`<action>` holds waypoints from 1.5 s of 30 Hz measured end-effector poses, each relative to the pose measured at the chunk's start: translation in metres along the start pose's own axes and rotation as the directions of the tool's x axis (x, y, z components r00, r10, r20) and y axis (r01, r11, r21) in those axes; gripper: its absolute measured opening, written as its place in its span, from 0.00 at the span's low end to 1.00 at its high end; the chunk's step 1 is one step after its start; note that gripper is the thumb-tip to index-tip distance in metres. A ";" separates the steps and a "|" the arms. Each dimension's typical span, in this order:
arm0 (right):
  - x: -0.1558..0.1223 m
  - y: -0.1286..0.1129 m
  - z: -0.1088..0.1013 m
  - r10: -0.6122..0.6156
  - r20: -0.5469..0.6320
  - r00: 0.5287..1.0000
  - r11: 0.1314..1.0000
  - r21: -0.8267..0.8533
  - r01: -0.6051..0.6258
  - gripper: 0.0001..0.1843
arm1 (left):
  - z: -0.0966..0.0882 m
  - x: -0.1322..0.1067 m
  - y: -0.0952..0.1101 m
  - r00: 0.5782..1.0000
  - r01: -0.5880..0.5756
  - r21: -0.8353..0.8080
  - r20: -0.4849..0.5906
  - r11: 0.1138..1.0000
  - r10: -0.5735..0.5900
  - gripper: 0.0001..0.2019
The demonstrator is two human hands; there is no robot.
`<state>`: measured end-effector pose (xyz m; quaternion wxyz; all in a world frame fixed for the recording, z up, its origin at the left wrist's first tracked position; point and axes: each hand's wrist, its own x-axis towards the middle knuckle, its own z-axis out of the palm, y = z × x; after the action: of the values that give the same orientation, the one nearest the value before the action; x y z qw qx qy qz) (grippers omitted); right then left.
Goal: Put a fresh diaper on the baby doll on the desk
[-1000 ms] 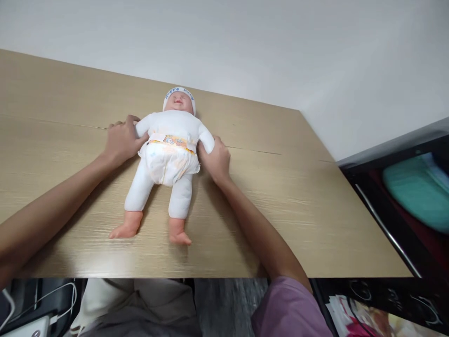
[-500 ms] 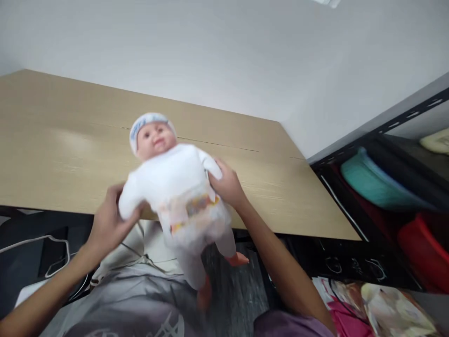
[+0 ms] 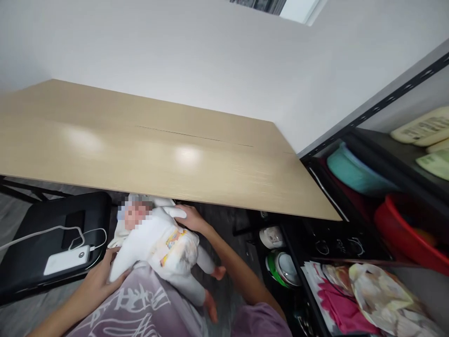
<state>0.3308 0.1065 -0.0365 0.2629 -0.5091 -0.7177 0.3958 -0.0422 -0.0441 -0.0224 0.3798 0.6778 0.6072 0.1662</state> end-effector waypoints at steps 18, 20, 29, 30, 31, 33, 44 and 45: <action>-0.057 -0.018 0.002 -0.009 -0.135 0.991 0.997 0.073 0.019 0.09 | 0.004 0.102 0.105 0.691 -0.690 0.027 0.324 0.724 0.646 0.19; -0.052 -0.001 0.001 0.014 -0.201 0.980 0.998 0.062 -0.001 0.08 | 0.004 0.107 0.103 0.678 -0.690 -0.013 0.336 0.723 0.653 0.13; -0.051 -0.023 -0.003 -0.103 -0.166 0.981 0.995 -0.002 0.104 0.20 | -0.007 0.109 0.101 0.679 -0.597 -0.216 0.377 0.772 0.630 0.09; -0.053 -0.036 -0.001 -0.152 -0.073 0.986 0.988 0.001 0.153 0.22 | -0.011 0.108 0.099 0.682 -0.573 -0.240 0.390 0.783 0.619 0.10; -0.054 -0.047 0.000 -0.192 0.018 0.981 0.981 -0.003 0.192 0.23 | -0.016 0.105 0.096 0.681 -0.546 -0.264 0.412 0.795 0.605 0.10; -0.057 -0.065 -0.001 -0.231 0.151 0.961 0.970 -0.040 0.240 0.21 | -0.028 0.098 0.087 0.670 -0.485 -0.294 0.479 0.823 0.566 0.10; -0.137 -0.071 -0.050 0.338 0.374 0.864 0.936 -0.039 -0.350 0.25 | -0.006 0.115 0.098 0.708 -0.569 -0.085 0.456 0.818 0.540 0.20; -0.140 -0.068 -0.043 0.359 0.365 0.859 0.930 -0.060 -0.364 0.24 | 0.011 0.127 0.113 0.703 -0.627 -0.024 0.413 0.779 0.579 0.19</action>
<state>0.3772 -0.0233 0.0475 0.0471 -0.5494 -0.6437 0.5306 0.0701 0.0759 0.0216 0.3784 0.8793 0.2701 0.1035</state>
